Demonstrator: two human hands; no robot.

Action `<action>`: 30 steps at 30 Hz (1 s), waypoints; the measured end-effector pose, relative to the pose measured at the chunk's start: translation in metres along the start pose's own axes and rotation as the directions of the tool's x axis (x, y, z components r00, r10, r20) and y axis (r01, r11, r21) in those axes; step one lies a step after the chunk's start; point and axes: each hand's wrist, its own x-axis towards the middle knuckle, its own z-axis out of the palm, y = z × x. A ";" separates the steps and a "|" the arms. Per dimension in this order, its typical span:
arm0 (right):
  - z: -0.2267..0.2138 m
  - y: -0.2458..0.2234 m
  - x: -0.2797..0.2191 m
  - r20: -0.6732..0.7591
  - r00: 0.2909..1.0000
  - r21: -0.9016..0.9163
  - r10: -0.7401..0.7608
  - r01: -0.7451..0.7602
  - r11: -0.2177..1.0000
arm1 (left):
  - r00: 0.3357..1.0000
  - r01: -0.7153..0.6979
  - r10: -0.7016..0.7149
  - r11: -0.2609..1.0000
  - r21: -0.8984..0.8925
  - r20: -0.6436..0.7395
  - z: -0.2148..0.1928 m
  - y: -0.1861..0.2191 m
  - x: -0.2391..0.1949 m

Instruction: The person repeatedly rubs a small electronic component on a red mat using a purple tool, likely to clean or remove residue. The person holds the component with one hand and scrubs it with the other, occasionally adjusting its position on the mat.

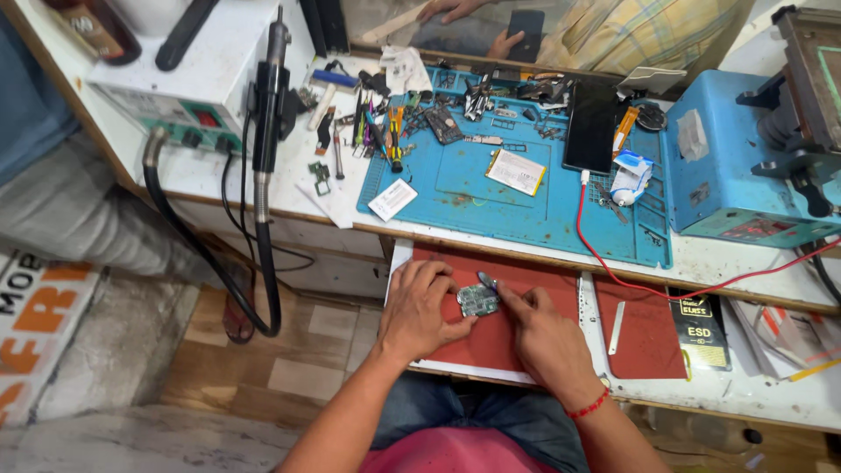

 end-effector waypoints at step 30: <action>-0.025 0.047 0.012 0.190 0.951 0.008 -0.244 0.247 0.969 | 0.975 0.221 -0.215 0.962 0.161 -0.058 0.027 0.032 0.001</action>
